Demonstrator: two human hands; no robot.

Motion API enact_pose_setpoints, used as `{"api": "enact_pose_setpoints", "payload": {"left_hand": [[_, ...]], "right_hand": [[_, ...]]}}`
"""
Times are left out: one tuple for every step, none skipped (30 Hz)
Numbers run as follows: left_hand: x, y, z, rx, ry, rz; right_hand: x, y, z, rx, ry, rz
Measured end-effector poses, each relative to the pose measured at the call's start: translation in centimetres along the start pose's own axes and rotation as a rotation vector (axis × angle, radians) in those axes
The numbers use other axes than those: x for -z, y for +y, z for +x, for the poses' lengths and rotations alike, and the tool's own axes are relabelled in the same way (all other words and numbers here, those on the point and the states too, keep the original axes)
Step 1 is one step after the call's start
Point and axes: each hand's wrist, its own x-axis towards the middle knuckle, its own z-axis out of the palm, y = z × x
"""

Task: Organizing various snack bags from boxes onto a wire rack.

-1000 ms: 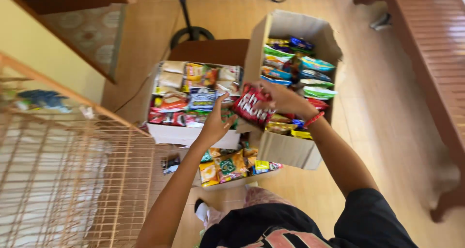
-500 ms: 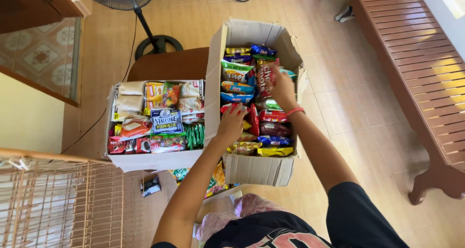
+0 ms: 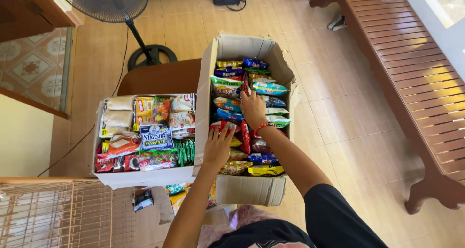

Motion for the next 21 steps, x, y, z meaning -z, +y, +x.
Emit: {"api": "enact_pose_setpoints", "payload": {"left_hand": [[0.4, 0.2, -0.1, 0.004, -0.005, -0.004], [0.8, 0.3, -0.2, 0.012, -0.007, -0.013], [1.2, 0.5, -0.3, 0.02, -0.009, -0.022], [1.6, 0.8, 0.2, 0.022, -0.007, -0.024], [2.0, 1.0, 0.7, 0.031, 0.041, -0.049], [2.4, 1.3, 0.8, 0.043, 0.085, -0.075], [2.2, 1.4, 1.5, 0.049, 0.083, -0.077], [1.9, 1.5, 2.0, 0.032, 0.13, -0.094], [1.8, 1.5, 2.6, 0.015, 0.177, -0.111], [0.7, 1.3, 3.6, 0.014, 0.177, -0.111], [-0.4, 1.2, 4.6, -0.019, 0.185, -0.085], [-1.4, 0.9, 6.0, -0.055, 0.198, -0.057], [-2.3, 0.6, 7.4, -0.058, 0.202, -0.055], [-3.2, 0.3, 8.5, -0.07, 0.189, -0.014], [-4.0, 0.0, 9.7, -0.082, 0.176, 0.028], [-3.2, -0.2, 10.2, -0.086, 0.174, 0.03], [-2.5, -0.4, 10.7, -0.071, 0.075, 0.058], [-1.7, -0.6, 11.6, -0.055, -0.02, 0.087], [-1.6, -1.3, 12.0, -0.059, -0.016, 0.09], [-1.7, -1.5, 12.0, 0.007, -0.134, 0.092], [-1.8, -1.8, 12.0, 0.073, -0.251, 0.095]], "right_hand": [[-0.1, 0.1, -0.4, 0.002, -0.007, 0.0], [-0.2, 0.1, -0.8, -0.007, -0.039, 0.035], [-0.3, 0.2, -1.3, -0.016, -0.071, 0.069], [0.7, 0.3, -1.2, -0.014, -0.071, 0.066], [1.7, 0.4, -1.1, -0.026, -0.067, 0.133], [2.7, 0.3, -1.2, -0.037, -0.068, 0.202], [2.9, 0.5, -1.2, -0.033, -0.073, 0.202], [3.1, 0.6, -1.3, -0.052, -0.073, 0.294], [3.3, 0.7, -1.4, -0.072, -0.073, 0.385], [3.4, 0.9, -1.6, -0.073, -0.073, 0.385], [3.5, 1.1, -1.7, -0.074, -0.037, 0.429], [3.7, 1.4, -1.5, -0.074, 0.003, 0.473], [4.1, 1.5, -1.5, -0.075, 0.009, 0.472], [4.5, 1.5, -1.5, -0.087, 0.033, 0.482], [4.9, 1.5, -1.6, -0.098, 0.057, 0.492], [5.3, 1.4, -1.9, -0.102, 0.059, 0.495], [5.6, 1.4, -2.2, -0.128, 0.048, 0.497], [6.1, 1.4, -2.2, -0.152, 0.042, 0.498], [6.5, 1.2, -1.9, -0.154, 0.049, 0.498], [6.8, 1.1, -2.1, -0.173, 0.01, 0.492], [7.1, 1.0, -2.3, -0.192, -0.028, 0.485]]}}
